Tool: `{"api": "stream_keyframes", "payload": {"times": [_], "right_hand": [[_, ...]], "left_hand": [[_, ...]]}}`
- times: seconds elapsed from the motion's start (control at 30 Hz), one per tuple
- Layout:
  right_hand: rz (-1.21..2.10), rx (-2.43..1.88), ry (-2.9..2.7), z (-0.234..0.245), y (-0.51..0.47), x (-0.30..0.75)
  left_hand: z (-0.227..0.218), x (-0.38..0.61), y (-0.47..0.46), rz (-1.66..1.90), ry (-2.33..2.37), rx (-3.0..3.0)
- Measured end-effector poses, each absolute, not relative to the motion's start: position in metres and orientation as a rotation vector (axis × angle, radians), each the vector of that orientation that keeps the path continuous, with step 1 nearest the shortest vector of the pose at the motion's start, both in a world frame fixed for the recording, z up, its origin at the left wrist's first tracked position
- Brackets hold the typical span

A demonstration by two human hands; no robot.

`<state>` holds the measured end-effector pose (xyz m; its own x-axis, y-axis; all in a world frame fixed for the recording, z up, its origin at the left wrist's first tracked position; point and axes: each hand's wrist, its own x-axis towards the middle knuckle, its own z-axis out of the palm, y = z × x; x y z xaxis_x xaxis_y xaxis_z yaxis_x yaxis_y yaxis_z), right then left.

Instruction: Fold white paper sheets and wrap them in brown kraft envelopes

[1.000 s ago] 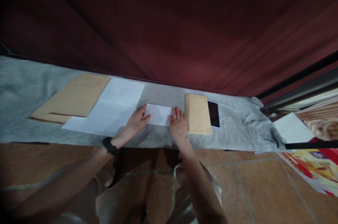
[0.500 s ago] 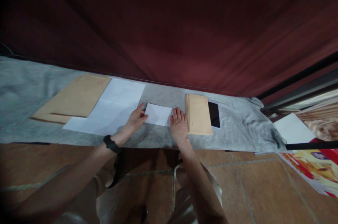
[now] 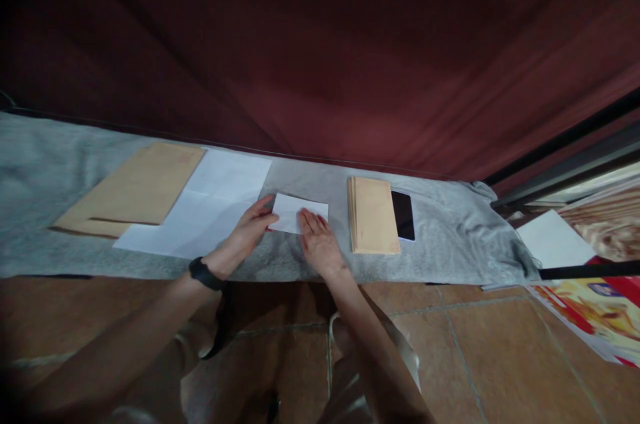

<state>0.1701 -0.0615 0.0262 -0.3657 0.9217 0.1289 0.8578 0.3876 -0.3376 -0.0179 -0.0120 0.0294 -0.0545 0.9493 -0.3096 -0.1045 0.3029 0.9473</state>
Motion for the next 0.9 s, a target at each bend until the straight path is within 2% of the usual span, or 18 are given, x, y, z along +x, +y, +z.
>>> {"api": "stream_keyframes", "payload": {"times": [0.13, 0.3, 0.67, 0.9], "right_hand": [[0.343, -1.621, -2.163, 0.038, -0.061, 0.172], [0.549, -1.548, -1.690, 0.047, -0.056, 0.180], [1.332, -1.085, -0.783, 0.037, -0.050, 0.156], [1.382, -1.135, -0.521, 0.036, -0.048, 0.166]], "left_hand": [[0.038, -0.016, -0.011, 1.107, 1.183, 0.738], [0.041, -0.017, -0.009, 1.086, 1.112, 0.626], [0.036, -0.006, -0.021, 0.953, 1.055, 0.909], [0.035, -0.011, -0.017, 0.890, 1.167, 1.230]]}}
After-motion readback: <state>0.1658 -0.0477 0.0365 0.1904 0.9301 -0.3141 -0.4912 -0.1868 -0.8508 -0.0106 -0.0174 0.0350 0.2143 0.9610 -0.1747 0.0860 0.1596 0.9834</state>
